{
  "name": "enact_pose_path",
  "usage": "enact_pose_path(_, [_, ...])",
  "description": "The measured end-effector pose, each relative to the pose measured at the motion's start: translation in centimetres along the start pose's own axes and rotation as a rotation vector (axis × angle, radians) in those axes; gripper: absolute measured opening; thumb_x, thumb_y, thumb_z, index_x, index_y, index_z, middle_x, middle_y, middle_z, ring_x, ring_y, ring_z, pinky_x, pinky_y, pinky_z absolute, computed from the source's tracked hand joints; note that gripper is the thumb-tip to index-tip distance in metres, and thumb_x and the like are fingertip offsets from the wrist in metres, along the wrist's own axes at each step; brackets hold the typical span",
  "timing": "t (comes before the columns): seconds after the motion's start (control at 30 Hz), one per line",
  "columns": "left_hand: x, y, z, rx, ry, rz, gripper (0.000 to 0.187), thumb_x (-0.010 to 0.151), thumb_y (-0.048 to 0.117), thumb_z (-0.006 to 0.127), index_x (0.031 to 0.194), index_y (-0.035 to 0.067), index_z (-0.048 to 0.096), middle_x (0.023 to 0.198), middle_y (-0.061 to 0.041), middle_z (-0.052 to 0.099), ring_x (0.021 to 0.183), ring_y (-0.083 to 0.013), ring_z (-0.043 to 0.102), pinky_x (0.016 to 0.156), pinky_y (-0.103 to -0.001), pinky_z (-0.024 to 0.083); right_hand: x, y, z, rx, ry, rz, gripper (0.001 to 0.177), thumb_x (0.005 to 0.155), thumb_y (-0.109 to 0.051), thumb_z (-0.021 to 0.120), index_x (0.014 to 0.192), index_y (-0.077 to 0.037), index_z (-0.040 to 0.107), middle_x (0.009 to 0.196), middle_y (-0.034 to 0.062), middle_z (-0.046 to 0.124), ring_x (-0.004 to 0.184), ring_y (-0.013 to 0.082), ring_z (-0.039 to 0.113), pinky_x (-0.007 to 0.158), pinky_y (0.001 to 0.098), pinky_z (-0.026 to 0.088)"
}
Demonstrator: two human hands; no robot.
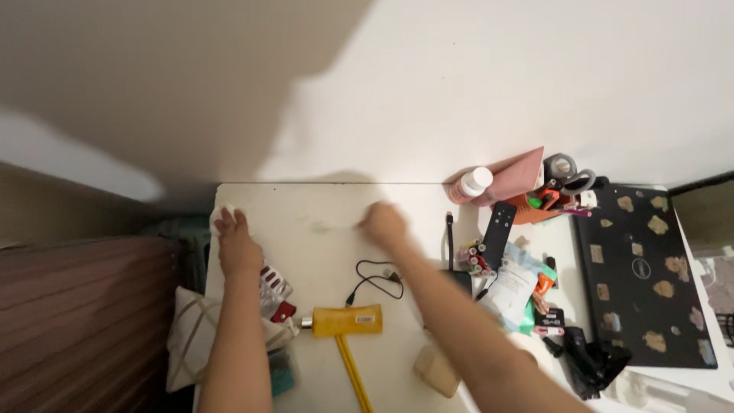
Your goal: The person organizes a cluttered desk by sorting pens, scissors, and other stationery into a mesh holder, then wipes the surface with a paper towel. They move various items aside, including a laptop and a basket, to clear space and tidy the area.
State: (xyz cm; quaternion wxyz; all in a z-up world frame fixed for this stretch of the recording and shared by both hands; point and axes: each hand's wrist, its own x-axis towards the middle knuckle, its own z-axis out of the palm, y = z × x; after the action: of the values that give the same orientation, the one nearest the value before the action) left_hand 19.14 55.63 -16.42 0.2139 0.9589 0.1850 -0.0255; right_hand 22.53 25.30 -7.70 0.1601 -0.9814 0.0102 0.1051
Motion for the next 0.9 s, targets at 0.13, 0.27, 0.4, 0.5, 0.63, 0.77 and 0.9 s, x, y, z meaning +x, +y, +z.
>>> enact_pose_path(0.13, [-0.9,-1.4,0.0,-0.042,0.111,0.153,0.073,0.086,-0.004,0.050,0.156,0.009,0.038,0.169,-0.016,0.019,0.154,-0.0374,0.021,0.120,-0.043,0.035,-1.4,-4.0,2.1,0.031,-0.134,-0.012,0.026,0.083,-0.037,0.079,0.094,-0.013,0.077,0.096,0.0129,0.076,0.093,0.0324,0.070,0.081,0.0470,0.056])
enact_pose_path(0.27, [-0.6,-1.2,0.2,-0.045,0.059,0.085,0.074,0.086,-0.008,0.047,0.157,0.010,0.039,0.170,-0.013,0.021,0.155,-0.0358,0.021,0.118,-0.043,0.035,-1.2,3.6,-1.0,0.188,-0.095,0.287,0.030,0.089,-0.039,0.072,0.099,-0.011,0.074,0.095,0.0137,0.078,0.088,0.0299,0.076,0.081,0.0446,0.059])
enact_pose_path(0.4, [-0.6,-0.4,0.2,-0.017,0.096,0.052,0.071,0.088,-0.007,0.050,0.157,0.007,0.039,0.170,-0.015,0.020,0.155,-0.0381,0.020,0.122,-0.045,0.031,-2.7,6.9,1.4,0.162,0.138,0.186,0.031,0.091,-0.031,0.068,0.112,-0.008,0.069,0.096,0.0179,0.076,0.091,0.0366,0.072,0.081,0.0483,0.055])
enact_pose_path(0.5, [-0.3,0.3,0.3,-0.069,0.074,-0.012,0.070,0.088,-0.007,0.049,0.156,0.005,0.038,0.170,-0.016,0.019,0.155,-0.0399,0.018,0.122,-0.045,0.028,-3.7,8.5,2.4,0.201,0.040,0.318,0.032,0.085,-0.037,0.073,0.097,-0.007,0.072,0.096,0.0192,0.075,0.098,0.0373,0.070,0.089,0.0468,0.054])
enact_pose_path(0.63, [0.1,1.9,1.8,-0.123,0.073,-0.052,0.073,0.084,-0.011,0.047,0.156,-0.001,0.035,0.168,-0.021,0.017,0.153,-0.0433,0.015,0.121,-0.046,0.022,-4.5,12.3,1.1,0.247,0.224,0.450,0.029,0.091,-0.034,0.067,0.098,-0.006,0.070,0.092,0.0218,0.075,0.088,0.0384,0.075,0.081,0.0486,0.059])
enact_pose_path(0.77, [-1.0,7.4,6.5,-0.160,0.170,0.270,0.071,0.087,-0.009,0.049,0.156,-0.001,0.038,0.169,-0.020,0.021,0.157,-0.0427,0.016,0.129,-0.048,0.017,-4.5,14.8,1.7,0.201,0.186,0.484,0.026,0.088,-0.029,0.066,0.097,-0.006,0.072,0.089,0.0221,0.073,0.082,0.0407,0.073,0.074,0.0522,0.057])
enact_pose_path(0.9, [-2.8,15.9,11.4,-0.086,0.012,0.375,0.073,0.081,-0.010,0.047,0.154,-0.001,0.039,0.168,-0.017,0.022,0.155,-0.0411,0.019,0.125,-0.048,0.017,-4.2,16.4,2.0,0.200,0.338,0.318,0.029,0.090,-0.026,0.069,0.090,0.003,0.071,0.085,0.0260,0.072,0.084,0.0425,0.072,0.078,0.0512,0.057])
